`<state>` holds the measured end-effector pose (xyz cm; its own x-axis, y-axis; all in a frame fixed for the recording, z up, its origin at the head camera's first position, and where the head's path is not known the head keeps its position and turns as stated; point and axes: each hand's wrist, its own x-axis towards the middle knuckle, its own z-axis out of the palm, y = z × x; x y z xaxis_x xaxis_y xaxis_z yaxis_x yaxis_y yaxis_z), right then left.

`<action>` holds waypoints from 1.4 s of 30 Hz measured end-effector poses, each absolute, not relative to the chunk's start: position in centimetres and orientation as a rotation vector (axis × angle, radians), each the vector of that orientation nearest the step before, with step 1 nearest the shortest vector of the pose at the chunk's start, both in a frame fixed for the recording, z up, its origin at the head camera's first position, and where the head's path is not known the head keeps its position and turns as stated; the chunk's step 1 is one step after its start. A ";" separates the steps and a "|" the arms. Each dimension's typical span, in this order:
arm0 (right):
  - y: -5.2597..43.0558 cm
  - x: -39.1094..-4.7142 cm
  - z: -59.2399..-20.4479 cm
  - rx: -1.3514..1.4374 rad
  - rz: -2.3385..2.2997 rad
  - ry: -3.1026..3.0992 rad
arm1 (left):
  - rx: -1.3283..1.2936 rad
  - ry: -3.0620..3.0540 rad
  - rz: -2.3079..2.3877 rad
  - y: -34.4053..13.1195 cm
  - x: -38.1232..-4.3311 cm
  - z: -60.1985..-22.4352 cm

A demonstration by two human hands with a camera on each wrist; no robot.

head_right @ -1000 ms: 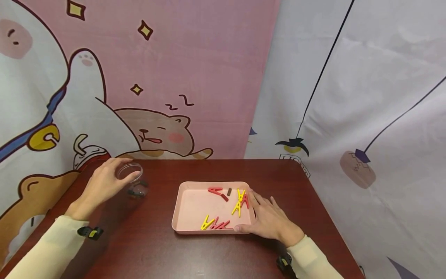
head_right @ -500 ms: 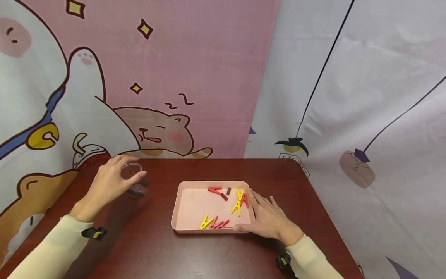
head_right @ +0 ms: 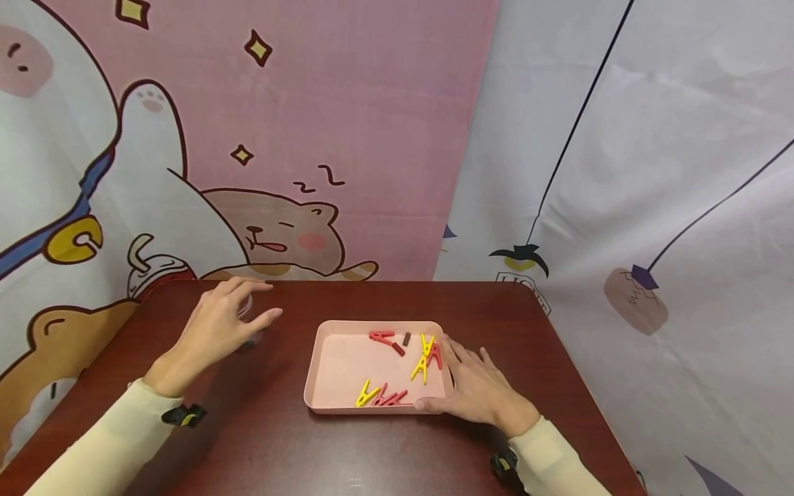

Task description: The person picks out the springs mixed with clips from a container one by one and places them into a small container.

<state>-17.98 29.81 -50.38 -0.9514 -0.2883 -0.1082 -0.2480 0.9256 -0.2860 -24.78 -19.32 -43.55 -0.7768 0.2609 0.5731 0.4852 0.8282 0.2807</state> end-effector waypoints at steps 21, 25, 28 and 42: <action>29.7 -18.2 -50.3 -0.439 -0.382 2.940 | -0.674 -2.611 -0.548 -13.4 -24.8 -43.4; 29.7 -18.1 -50.2 -0.430 -0.398 2.933 | -0.726 -2.622 -0.526 -11.5 -24.7 -43.4; 29.7 -18.0 -50.2 -0.419 -0.413 2.926 | -0.771 -2.638 -0.525 -10.1 -24.7 -43.4; 29.6 -18.0 -50.3 -0.422 -0.419 2.934 | -0.936 -2.684 -0.483 -4.8 -24.7 -44.0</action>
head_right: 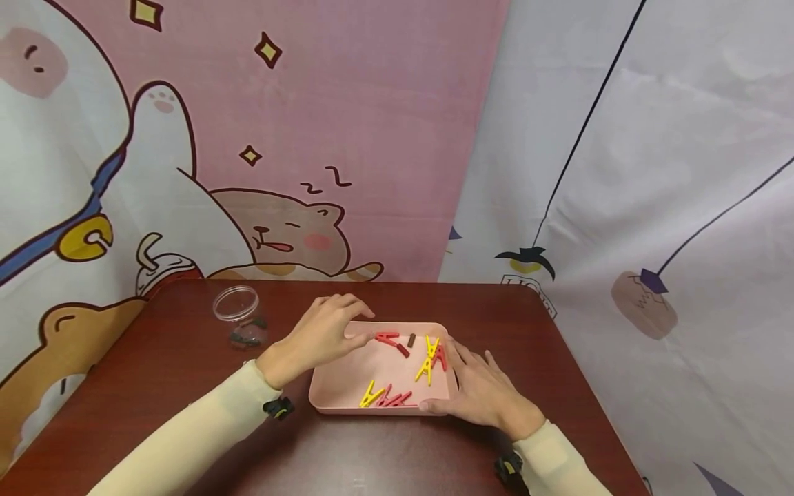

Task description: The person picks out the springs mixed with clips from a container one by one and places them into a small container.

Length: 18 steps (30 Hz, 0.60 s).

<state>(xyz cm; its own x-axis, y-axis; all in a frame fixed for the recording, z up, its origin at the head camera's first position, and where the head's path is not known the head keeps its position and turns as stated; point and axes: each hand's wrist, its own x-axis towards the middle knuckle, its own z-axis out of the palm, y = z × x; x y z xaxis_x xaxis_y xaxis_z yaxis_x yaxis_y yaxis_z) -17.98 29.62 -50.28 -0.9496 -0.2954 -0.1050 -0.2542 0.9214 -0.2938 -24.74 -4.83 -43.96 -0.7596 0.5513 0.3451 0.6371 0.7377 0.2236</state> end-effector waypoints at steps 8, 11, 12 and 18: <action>29.7 -17.9 -50.3 -0.434 -0.408 2.938 | -0.982 -2.729 -0.436 -2.6 -25.1 -44.5; 29.7 -17.9 -50.3 -0.436 -0.397 2.943 | -0.996 -2.748 -0.438 -1.9 -25.4 -44.7; 29.7 -17.9 -50.3 -0.436 -0.395 2.946 | -1.000 -2.756 -0.438 -1.7 -25.5 -44.7; 29.7 -17.9 -50.3 -0.433 -0.408 2.945 | -1.053 -2.798 -0.442 -0.9 -26.0 -45.2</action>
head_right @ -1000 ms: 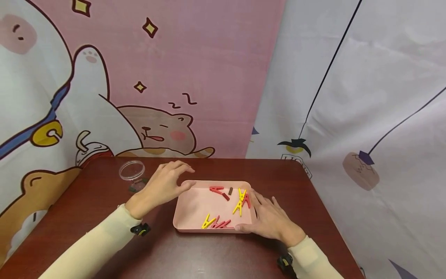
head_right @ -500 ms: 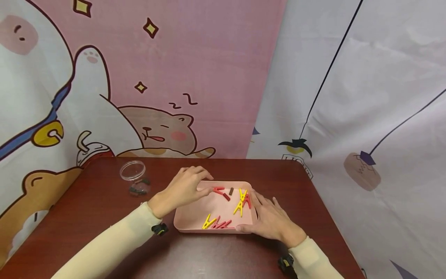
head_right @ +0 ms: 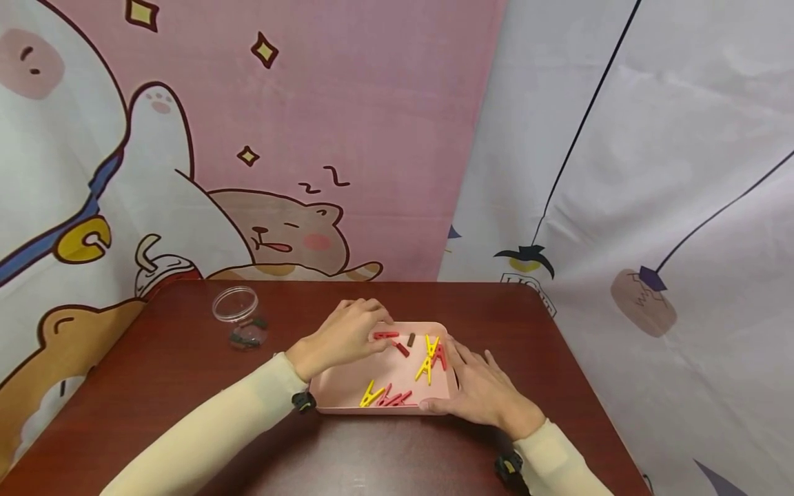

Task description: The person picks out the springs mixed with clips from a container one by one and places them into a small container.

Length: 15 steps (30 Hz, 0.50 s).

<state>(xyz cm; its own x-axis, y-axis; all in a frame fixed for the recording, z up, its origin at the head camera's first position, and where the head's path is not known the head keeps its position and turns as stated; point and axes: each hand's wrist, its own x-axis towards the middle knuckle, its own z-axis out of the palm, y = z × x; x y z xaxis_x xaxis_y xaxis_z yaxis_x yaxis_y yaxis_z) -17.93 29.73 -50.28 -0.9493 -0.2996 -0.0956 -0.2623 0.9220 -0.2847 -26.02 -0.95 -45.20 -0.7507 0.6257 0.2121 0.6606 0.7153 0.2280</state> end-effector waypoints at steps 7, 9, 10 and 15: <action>29.9 -17.9 -50.3 -0.440 -0.423 2.940 | -1.138 -2.809 -0.350 -0.1 -26.7 -46.0; 29.9 -17.9 -50.3 -0.439 -0.425 2.940 | -1.162 -2.801 -0.309 0.1 -26.9 -46.2; 29.9 -17.9 -50.3 -0.440 -0.424 2.941 | -1.176 -2.795 -0.291 0.2 -27.0 -46.3; 29.9 -17.9 -50.3 -0.452 -0.417 2.950 | -1.233 -2.774 -0.243 0.8 -27.2 -46.4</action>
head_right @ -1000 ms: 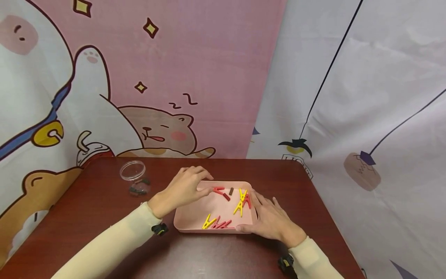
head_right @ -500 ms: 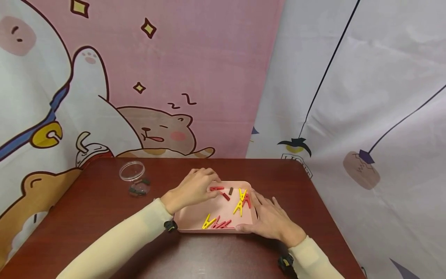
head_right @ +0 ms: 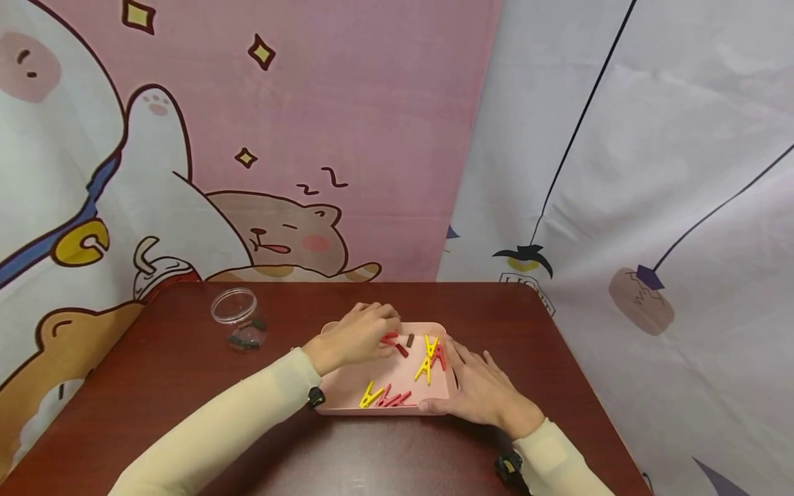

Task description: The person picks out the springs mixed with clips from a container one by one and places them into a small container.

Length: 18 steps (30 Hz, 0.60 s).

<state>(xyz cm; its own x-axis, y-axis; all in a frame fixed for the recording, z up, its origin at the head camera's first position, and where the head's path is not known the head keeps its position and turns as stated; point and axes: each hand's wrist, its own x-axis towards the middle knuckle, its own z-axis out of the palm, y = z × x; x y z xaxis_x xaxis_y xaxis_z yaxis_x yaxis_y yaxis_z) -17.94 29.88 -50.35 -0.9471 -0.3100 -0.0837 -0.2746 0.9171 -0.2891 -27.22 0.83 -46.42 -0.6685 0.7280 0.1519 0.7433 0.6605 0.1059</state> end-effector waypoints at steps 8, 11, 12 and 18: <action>29.9 -18.0 -50.4 -0.457 -0.422 2.950 | -1.301 -2.756 -0.173 2.1 -27.8 -47.0; 29.9 -18.0 -50.3 -0.458 -0.426 2.951 | -1.311 -2.758 -0.136 2.5 -27.9 -47.2; 29.9 -18.0 -50.3 -0.461 -0.425 2.953 | -1.315 -2.759 -0.125 2.6 -27.9 -47.3; 29.9 -18.0 -50.4 -0.466 -0.430 2.956 | -1.318 -2.765 -0.063 2.9 -28.1 -47.8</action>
<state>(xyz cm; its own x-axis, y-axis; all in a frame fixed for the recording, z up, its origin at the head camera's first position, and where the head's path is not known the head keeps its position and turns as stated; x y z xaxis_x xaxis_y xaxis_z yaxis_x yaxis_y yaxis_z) -17.98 29.93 -50.40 -0.9457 -0.3169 -0.0719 -0.2833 0.9125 -0.2952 -28.05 2.95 -47.83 -0.6272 0.7739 0.0880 0.7771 0.6294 0.0036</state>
